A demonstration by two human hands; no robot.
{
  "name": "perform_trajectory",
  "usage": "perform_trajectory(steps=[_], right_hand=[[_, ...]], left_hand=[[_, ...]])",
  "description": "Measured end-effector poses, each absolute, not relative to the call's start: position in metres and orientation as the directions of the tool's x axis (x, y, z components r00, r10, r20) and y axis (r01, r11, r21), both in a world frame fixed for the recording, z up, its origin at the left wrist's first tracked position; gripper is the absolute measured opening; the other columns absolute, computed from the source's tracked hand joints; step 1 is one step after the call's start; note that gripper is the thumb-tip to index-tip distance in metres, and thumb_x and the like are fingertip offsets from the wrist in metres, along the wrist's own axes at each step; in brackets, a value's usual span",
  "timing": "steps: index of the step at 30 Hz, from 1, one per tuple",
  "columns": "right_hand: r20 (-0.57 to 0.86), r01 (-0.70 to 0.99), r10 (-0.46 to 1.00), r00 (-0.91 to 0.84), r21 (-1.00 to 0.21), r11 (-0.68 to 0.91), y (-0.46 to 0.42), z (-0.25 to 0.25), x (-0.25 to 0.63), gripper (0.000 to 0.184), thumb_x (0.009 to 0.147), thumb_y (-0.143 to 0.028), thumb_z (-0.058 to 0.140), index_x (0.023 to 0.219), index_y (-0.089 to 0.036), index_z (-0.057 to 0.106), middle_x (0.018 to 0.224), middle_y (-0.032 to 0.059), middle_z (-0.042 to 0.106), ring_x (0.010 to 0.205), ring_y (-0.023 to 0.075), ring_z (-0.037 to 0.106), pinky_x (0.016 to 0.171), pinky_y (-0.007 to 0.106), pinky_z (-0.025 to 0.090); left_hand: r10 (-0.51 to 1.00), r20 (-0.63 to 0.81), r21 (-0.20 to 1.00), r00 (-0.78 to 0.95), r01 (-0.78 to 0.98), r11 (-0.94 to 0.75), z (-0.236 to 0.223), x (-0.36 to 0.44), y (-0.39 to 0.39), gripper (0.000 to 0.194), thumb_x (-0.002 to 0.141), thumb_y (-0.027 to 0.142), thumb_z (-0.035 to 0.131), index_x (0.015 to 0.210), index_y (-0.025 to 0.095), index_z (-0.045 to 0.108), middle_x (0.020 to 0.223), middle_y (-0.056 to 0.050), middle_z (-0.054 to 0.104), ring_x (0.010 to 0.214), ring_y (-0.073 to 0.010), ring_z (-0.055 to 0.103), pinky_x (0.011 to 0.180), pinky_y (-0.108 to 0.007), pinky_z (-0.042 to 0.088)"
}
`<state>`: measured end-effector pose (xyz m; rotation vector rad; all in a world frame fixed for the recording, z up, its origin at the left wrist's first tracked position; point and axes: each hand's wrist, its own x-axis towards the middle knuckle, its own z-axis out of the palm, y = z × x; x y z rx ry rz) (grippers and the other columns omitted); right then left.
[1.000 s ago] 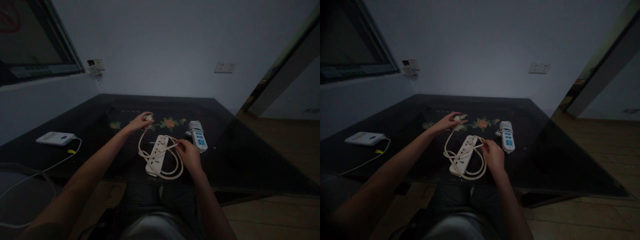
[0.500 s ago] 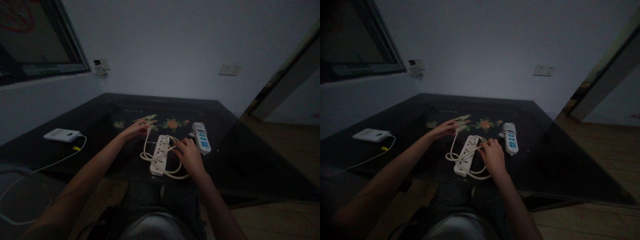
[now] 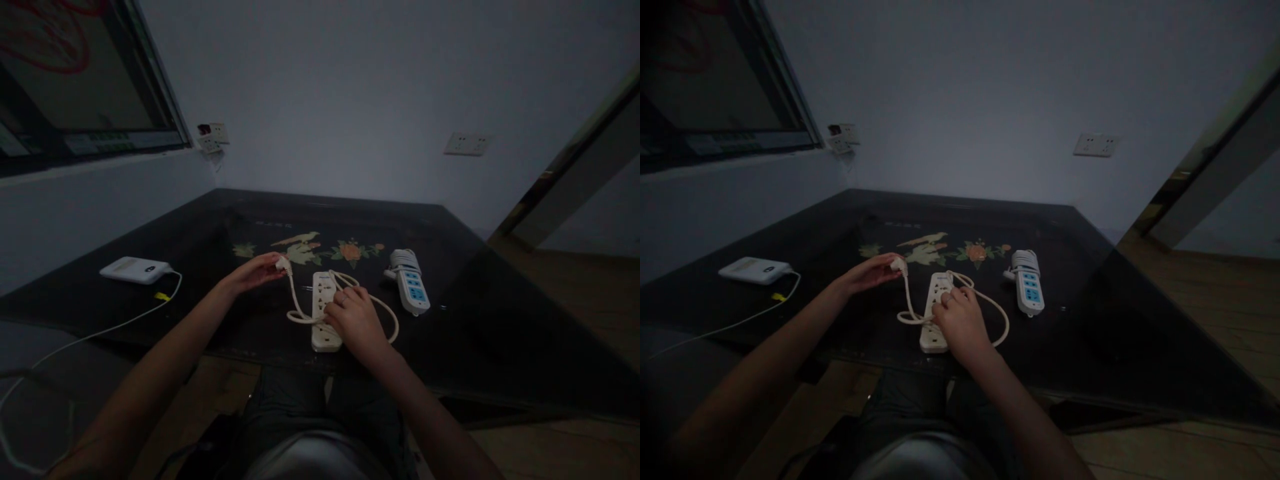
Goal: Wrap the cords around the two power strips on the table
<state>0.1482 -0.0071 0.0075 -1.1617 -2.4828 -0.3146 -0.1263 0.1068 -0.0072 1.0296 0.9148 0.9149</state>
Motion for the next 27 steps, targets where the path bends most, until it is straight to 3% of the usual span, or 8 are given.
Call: perform_trajectory(steps=[5,7,12,20,27], right_hand=[[0.435,0.817,0.750,-0.497,-0.056,0.574,-0.007,0.012,0.142,0.004,0.083,-0.023,0.065,0.079,-0.020,0.066,0.082,0.0037,0.068,0.088,0.0212,0.056,0.085,0.037,0.032],[0.438,0.829,0.769,-0.466,-0.087,0.552,-0.006,0.014,0.136,0.006,0.083,-0.024,0.064,0.080,-0.020,0.066,0.083,0.0041,0.068,0.088,0.0214,0.056,0.086,0.038,0.032],[0.466,0.844,0.782,-0.414,-0.126,0.521,-0.002,0.018,0.125,0.008,0.085,-0.024,0.062,0.083,-0.019,0.067,0.086,0.0053,0.068,0.090,0.0217,0.057,0.087,0.038,0.031],[0.458,0.860,0.822,-0.339,-0.204,0.468,0.003,0.022,0.118,0.010,0.087,-0.025,0.060,0.089,-0.019,0.068,0.093,0.0060,0.067,0.095,0.0224,0.058,0.087,0.037,0.033],[0.405,0.852,0.857,-0.320,-0.273,0.447,-0.027,0.027,0.119,0.018,0.086,-0.023,0.060,0.103,-0.017,0.063,0.100,0.0078,0.066,0.099,0.0241,0.057,0.084,0.036,0.036]], left_hand=[[0.913,-0.168,0.962,0.371,-0.140,0.234,-0.010,-0.103,0.074,0.016,0.075,0.027,0.068,0.080,0.016,0.059,0.083,-0.002,0.066,0.075,-0.0142,0.064,0.077,-0.029,0.051],[0.927,-0.106,0.988,0.360,-0.067,0.139,-0.011,-0.090,0.062,0.020,0.075,0.032,0.068,0.076,0.016,0.056,0.080,-0.001,0.064,0.072,-0.0137,0.062,0.072,-0.027,0.049],[0.907,-0.018,0.977,0.422,0.198,-0.073,-0.011,-0.070,0.048,0.026,0.076,0.038,0.066,0.086,0.015,0.060,0.073,0.002,0.060,0.069,-0.0121,0.055,0.068,-0.024,0.040],[0.810,0.044,0.925,0.585,0.282,-0.254,-0.008,-0.079,0.047,0.045,0.085,0.056,0.048,0.090,0.014,0.064,0.086,-0.004,0.062,0.084,-0.0179,0.054,0.081,-0.029,0.039],[0.776,0.027,0.912,0.630,0.303,-0.278,-0.004,-0.082,0.040,0.031,0.081,0.041,0.062,0.097,0.015,0.064,0.091,-0.004,0.065,0.084,-0.0163,0.056,0.078,-0.027,0.042]])
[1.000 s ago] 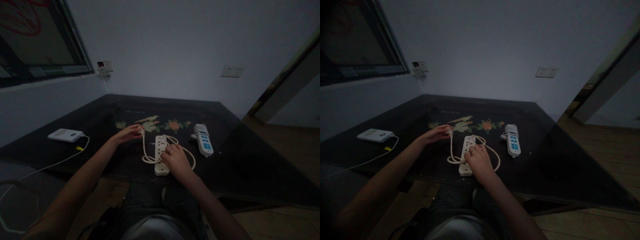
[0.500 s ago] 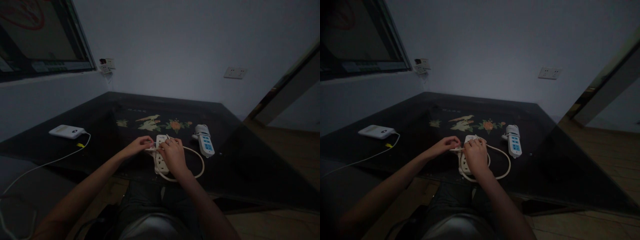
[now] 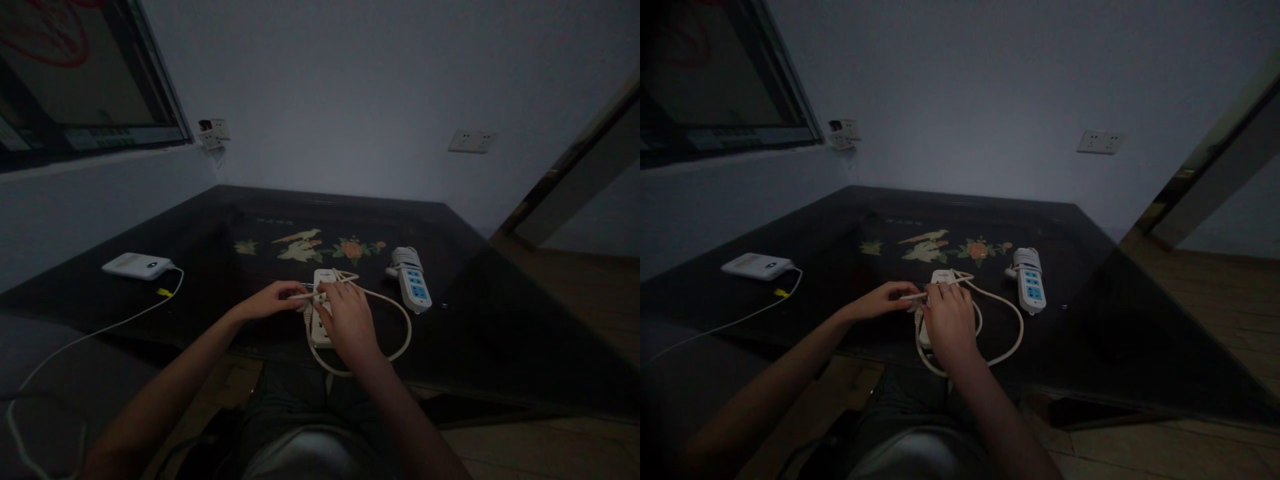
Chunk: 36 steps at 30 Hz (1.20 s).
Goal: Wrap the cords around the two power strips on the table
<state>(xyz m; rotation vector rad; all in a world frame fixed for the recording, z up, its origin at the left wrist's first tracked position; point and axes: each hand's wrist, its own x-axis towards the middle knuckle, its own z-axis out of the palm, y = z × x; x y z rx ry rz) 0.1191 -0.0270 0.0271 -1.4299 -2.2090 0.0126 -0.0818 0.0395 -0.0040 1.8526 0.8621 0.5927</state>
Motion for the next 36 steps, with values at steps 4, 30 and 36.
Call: perform_trajectory(steps=[4,30,36], right_hand=[[0.345,0.859,0.873,-0.346,-0.259,0.442,-0.060,0.008,0.120,0.031,0.076,-0.043,0.071,0.092,-0.017,0.064,0.090,0.0072,0.066,0.088,0.0261,0.058,0.075,0.037,0.039],[0.461,0.836,0.796,-0.393,-0.182,0.518,-0.086,-0.048,0.128,0.014,0.072,-0.018,0.074,0.075,-0.021,0.061,0.080,0.0000,0.066,0.081,0.0195,0.057,0.076,0.034,0.034],[0.430,0.787,0.819,-0.380,-0.315,0.530,-0.100,-0.035,0.139,0.011,0.081,-0.010,0.060,0.078,-0.021,0.060,0.071,-0.0012,0.065,0.065,0.0153,0.058,0.064,0.029,0.036]], left_hand=[[0.797,0.047,0.907,0.602,0.308,-0.286,-0.006,-0.080,0.040,0.034,0.081,0.042,0.062,0.100,0.015,0.066,0.089,-0.004,0.067,0.081,-0.0157,0.057,0.074,-0.026,0.043],[0.803,-0.014,0.969,0.596,0.206,-0.136,-0.022,-0.080,0.047,0.048,0.083,0.056,0.055,0.091,0.010,0.068,0.075,-0.008,0.072,0.066,-0.0151,0.062,0.063,-0.025,0.044],[0.802,0.041,0.981,0.596,0.130,-0.146,-0.022,-0.078,0.043,0.050,0.089,0.054,0.044,0.095,0.009,0.065,0.074,-0.009,0.071,0.067,-0.0152,0.061,0.069,-0.028,0.046]])
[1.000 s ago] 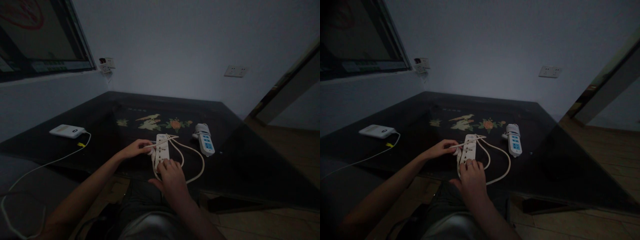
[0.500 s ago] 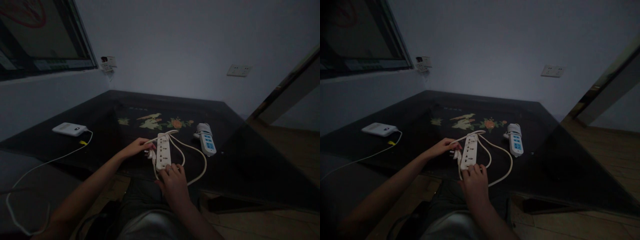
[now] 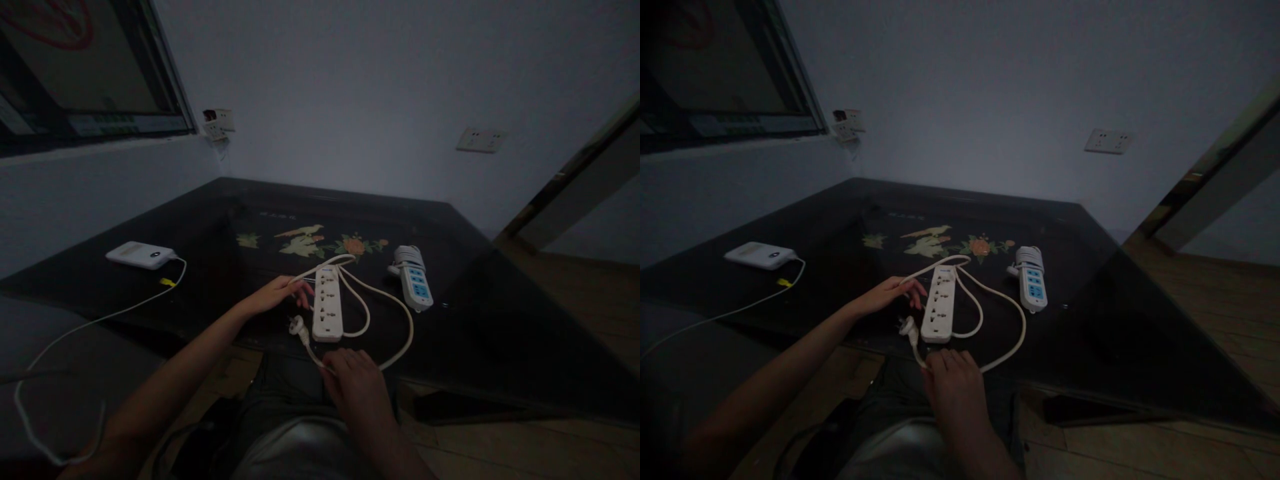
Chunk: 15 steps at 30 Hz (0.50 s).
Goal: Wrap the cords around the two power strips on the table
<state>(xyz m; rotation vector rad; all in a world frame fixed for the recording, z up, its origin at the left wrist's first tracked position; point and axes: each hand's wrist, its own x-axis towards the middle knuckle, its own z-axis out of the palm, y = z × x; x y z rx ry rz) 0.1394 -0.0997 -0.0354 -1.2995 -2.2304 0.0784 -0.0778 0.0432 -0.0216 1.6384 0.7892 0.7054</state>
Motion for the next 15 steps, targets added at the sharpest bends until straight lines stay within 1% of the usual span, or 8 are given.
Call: perform_trajectory(steps=[5,7,8,10,11,13,14,15], right_hand=[[0.421,0.627,0.832,-0.362,-0.550,0.552,-0.112,0.000,0.166,0.010,0.088,-0.016,0.052,0.084,-0.020,0.060,0.074,0.0004,0.066,0.066,0.0139,0.061,0.059,0.023,0.042],[0.433,0.560,0.848,-0.305,-0.639,0.527,-0.113,0.016,0.178,0.010,0.089,-0.019,0.050,0.087,-0.020,0.060,0.073,-0.0005,0.064,0.062,0.0111,0.061,0.055,0.020,0.044],[0.451,0.539,0.854,-0.259,-0.666,0.515,-0.112,0.023,0.185,0.010,0.090,-0.020,0.050,0.086,-0.021,0.060,0.071,-0.0012,0.064,0.059,0.0101,0.060,0.053,0.018,0.043],[0.498,0.528,0.854,-0.153,-0.689,0.497,-0.107,0.034,0.196,0.010,0.089,-0.022,0.052,0.084,-0.021,0.061,0.069,-0.0021,0.063,0.056,0.0092,0.058,0.049,0.016,0.043],[0.518,0.533,0.850,-0.097,-0.694,0.484,-0.104,0.038,0.201,0.010,0.088,-0.023,0.053,0.083,-0.022,0.061,0.068,-0.0022,0.062,0.056,0.0092,0.058,0.049,0.016,0.043],[0.544,0.543,0.839,0.000,-0.704,0.457,-0.099,0.042,0.207,0.008,0.087,-0.025,0.055,0.083,-0.022,0.062,0.069,-0.0019,0.062,0.056,0.0094,0.057,0.048,0.016,0.042],[0.550,0.544,0.835,0.033,-0.711,0.446,-0.097,0.042,0.208,0.008,0.086,-0.026,0.056,0.083,-0.022,0.062,0.070,-0.0017,0.062,0.056,0.0096,0.057,0.047,0.017,0.042],[0.552,0.541,0.832,0.060,-0.718,0.438,-0.095,0.042,0.208,0.009,0.086,-0.027,0.056,0.084,-0.022,0.062,0.071,-0.0012,0.062,0.056,0.0098,0.056,0.047,0.017,0.041]], left_hand=[[0.842,0.077,0.976,0.534,0.133,-0.173,-0.021,-0.082,0.047,0.045,0.091,0.049,0.044,0.095,0.009,0.064,0.073,-0.007,0.068,0.062,-0.0133,0.059,0.065,-0.028,0.045],[0.867,0.085,0.969,0.490,0.162,-0.187,-0.020,-0.086,0.048,0.039,0.090,0.045,0.047,0.095,0.010,0.063,0.073,-0.005,0.067,0.061,-0.0126,0.058,0.065,-0.027,0.045],[0.879,0.092,0.964,0.468,0.179,-0.197,-0.018,-0.088,0.047,0.035,0.089,0.042,0.051,0.096,0.011,0.063,0.075,-0.005,0.067,0.064,-0.0130,0.059,0.067,-0.027,0.046],[0.890,0.119,0.949,0.441,0.212,-0.232,-0.013,-0.092,0.043,0.031,0.084,0.037,0.059,0.103,0.013,0.061,0.089,-0.007,0.068,0.079,-0.0160,0.062,0.076,-0.030,0.047],[0.891,0.144,0.937,0.431,0.229,-0.263,-0.009,-0.093,0.039,0.034,0.082,0.035,0.063,0.108,0.015,0.060,0.100,-0.008,0.067,0.090,-0.0184,0.062,0.083,-0.033,0.047],[0.889,0.231,0.892,0.394,0.280,-0.356,0.002,-0.093,0.027,0.044,0.078,0.032,0.068,0.118,0.018,0.056,0.122,-0.010,0.060,0.111,-0.0227,0.056,0.096,-0.037,0.042],[0.890,0.288,0.856,0.354,0.322,-0.405,0.008,-0.092,0.019,0.045,0.078,0.033,0.068,0.120,0.019,0.056,0.126,-0.010,0.058,0.115,-0.0236,0.053,0.100,-0.039,0.039],[0.886,0.367,0.818,0.285,0.355,-0.453,0.015,-0.088,0.010,0.041,0.079,0.033,0.066,0.117,0.020,0.058,0.124,-0.009,0.059,0.117,-0.0239,0.052,0.101,-0.039,0.037]])
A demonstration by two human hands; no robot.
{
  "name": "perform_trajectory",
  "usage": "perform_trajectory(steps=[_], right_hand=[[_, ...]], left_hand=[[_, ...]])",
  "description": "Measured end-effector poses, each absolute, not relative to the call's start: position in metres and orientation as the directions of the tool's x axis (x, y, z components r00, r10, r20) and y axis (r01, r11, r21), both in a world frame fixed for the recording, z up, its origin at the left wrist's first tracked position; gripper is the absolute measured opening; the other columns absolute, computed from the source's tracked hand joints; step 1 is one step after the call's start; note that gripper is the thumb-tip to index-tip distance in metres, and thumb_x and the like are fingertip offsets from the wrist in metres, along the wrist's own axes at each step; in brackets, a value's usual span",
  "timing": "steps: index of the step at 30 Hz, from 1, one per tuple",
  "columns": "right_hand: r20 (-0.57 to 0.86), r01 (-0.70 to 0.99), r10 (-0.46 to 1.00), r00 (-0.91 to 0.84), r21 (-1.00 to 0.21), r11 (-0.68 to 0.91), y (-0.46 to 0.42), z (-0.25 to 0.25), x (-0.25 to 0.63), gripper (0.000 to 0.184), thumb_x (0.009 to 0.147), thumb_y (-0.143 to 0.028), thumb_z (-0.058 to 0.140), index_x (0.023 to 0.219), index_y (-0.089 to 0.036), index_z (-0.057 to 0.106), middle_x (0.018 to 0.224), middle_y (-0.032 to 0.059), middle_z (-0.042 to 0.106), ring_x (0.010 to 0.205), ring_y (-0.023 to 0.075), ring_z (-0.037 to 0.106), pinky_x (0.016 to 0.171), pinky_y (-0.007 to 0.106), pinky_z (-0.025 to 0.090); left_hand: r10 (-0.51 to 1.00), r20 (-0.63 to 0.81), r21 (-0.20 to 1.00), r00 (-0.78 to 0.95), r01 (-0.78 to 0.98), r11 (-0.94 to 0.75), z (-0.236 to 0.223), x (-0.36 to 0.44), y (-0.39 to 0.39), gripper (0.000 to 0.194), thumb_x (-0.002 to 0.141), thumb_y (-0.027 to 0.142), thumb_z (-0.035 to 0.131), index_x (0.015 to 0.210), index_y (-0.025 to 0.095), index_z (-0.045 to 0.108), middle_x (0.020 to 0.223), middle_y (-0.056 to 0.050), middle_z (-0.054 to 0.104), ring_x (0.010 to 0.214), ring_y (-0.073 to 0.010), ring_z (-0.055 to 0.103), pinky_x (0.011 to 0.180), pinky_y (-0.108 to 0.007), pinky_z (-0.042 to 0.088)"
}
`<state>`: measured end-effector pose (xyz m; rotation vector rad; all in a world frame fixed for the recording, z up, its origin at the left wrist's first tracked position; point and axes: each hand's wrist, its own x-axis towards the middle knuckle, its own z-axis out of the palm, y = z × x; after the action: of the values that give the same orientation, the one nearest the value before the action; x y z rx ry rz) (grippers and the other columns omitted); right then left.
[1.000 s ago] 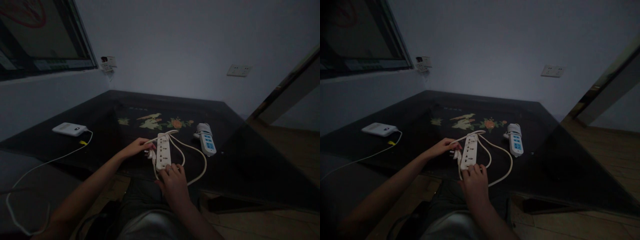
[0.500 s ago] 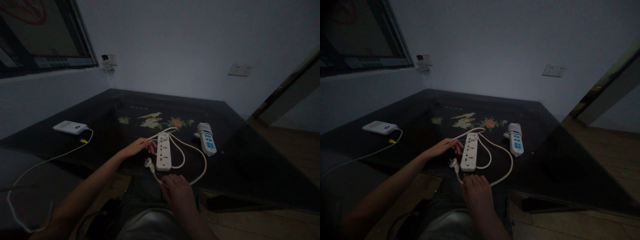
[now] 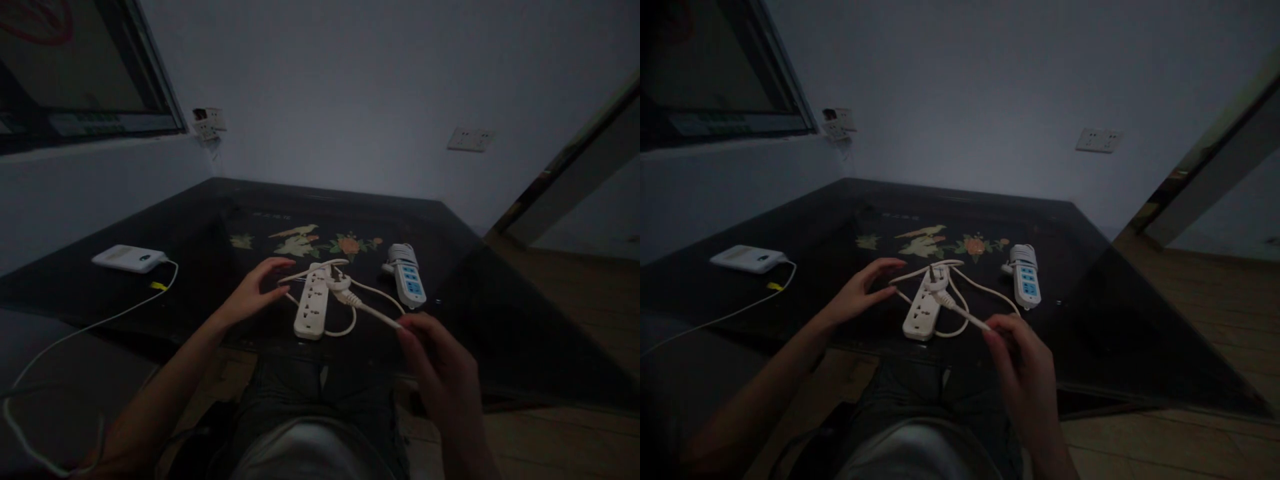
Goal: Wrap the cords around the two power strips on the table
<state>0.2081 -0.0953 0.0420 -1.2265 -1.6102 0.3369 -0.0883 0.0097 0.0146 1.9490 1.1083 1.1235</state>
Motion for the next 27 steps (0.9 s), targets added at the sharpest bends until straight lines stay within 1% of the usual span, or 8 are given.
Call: perform_trajectory(steps=[4,10,13,16,18,21,24,27], right_hand=[[0.544,0.510,0.835,0.079,-0.742,0.435,-0.096,0.037,0.197,0.010,0.087,-0.027,0.055,0.083,-0.021,0.062,0.071,-0.0003,0.061,0.058,0.0105,0.056,0.048,0.018,0.042],[0.545,0.486,0.838,-0.037,-0.722,0.492,-0.105,0.032,0.186,0.008,0.087,-0.022,0.054,0.082,-0.021,0.061,0.069,-0.0011,0.059,0.057,0.0099,0.056,0.049,0.017,0.042],[0.549,0.484,0.834,-0.054,-0.716,0.503,-0.107,0.028,0.188,0.009,0.088,-0.021,0.054,0.082,-0.021,0.061,0.068,-0.0011,0.059,0.058,0.0100,0.056,0.051,0.018,0.043],[0.539,0.481,0.833,-0.125,-0.701,0.526,-0.107,0.025,0.188,0.008,0.088,-0.020,0.054,0.085,-0.021,0.061,0.072,-0.0001,0.061,0.063,0.0107,0.059,0.055,0.019,0.045],[0.539,0.477,0.821,-0.188,-0.681,0.556,-0.106,0.026,0.186,0.007,0.087,-0.019,0.056,0.085,-0.020,0.062,0.073,0.0002,0.063,0.065,0.0106,0.061,0.057,0.018,0.046],[0.563,0.468,0.795,-0.226,-0.653,0.595,-0.103,0.031,0.184,0.006,0.087,-0.018,0.057,0.084,-0.020,0.062,0.074,0.0002,0.064,0.066,0.0105,0.061,0.058,0.018,0.047],[0.585,0.472,0.785,-0.205,-0.644,0.603,-0.099,0.036,0.184,0.007,0.086,-0.018,0.057,0.084,-0.020,0.063,0.073,0.0007,0.065,0.066,0.0114,0.062,0.058,0.020,0.048],[0.597,0.475,0.780,-0.185,-0.641,0.603,-0.095,0.038,0.185,0.007,0.085,-0.019,0.058,0.083,-0.020,0.065,0.071,0.0010,0.065,0.065,0.0124,0.062,0.057,0.021,0.048]], left_hand=[[0.861,0.504,0.802,0.067,0.334,-0.496,0.030,-0.064,-0.031,0.022,0.088,0.035,0.054,0.094,0.018,0.067,0.098,-0.006,0.066,0.097,-0.0200,0.058,0.090,-0.032,0.043],[0.935,0.250,0.966,0.252,-0.126,-0.225,0.021,-0.036,-0.057,0.049,0.086,0.056,0.048,0.108,0.014,0.058,0.081,-0.008,0.066,0.065,-0.0158,0.056,0.064,-0.029,0.046],[0.959,0.248,0.969,0.137,-0.011,-0.248,0.018,-0.036,-0.056,0.037,0.083,0.042,0.060,0.110,0.018,0.053,0.096,-0.008,0.066,0.079,-0.0174,0.060,0.071,-0.029,0.048],[0.880,0.474,0.843,-0.027,0.304,-0.444,0.022,-0.041,-0.060,0.032,0.081,0.029,0.064,0.111,0.021,0.055,0.113,-0.008,0.060,0.103,-0.0217,0.056,0.088,-0.034,0.045],[0.794,0.604,0.686,0.063,0.467,-0.559,0.029,-0.046,-0.066,0.027,0.083,0.025,0.061,0.110,0.023,0.058,0.112,-0.007,0.062,0.107,-0.0232,0.054,0.094,-0.037,0.042],[0.716,0.540,0.549,0.443,0.459,-0.698,0.040,-0.047,-0.072,0.029,0.084,0.028,0.060,0.113,0.026,0.061,0.108,-0.006,0.067,0.106,-0.0238,0.057,0.098,-0.039,0.039],[0.647,0.366,0.539,0.669,0.414,-0.733,0.044,-0.039,-0.072,0.031,0.087,0.032,0.057,0.117,0.026,0.061,0.108,-0.005,0.069,0.103,-0.0224,0.060,0.097,-0.037,0.039],[0.679,0.288,0.591,0.675,0.433,-0.681,0.037,-0.027,-0.069,0.026,0.093,0.029,0.046,0.111,0.024,0.064,0.101,-0.006,0.071,0.094,-0.0200,0.062,0.087,-0.034,0.045]])
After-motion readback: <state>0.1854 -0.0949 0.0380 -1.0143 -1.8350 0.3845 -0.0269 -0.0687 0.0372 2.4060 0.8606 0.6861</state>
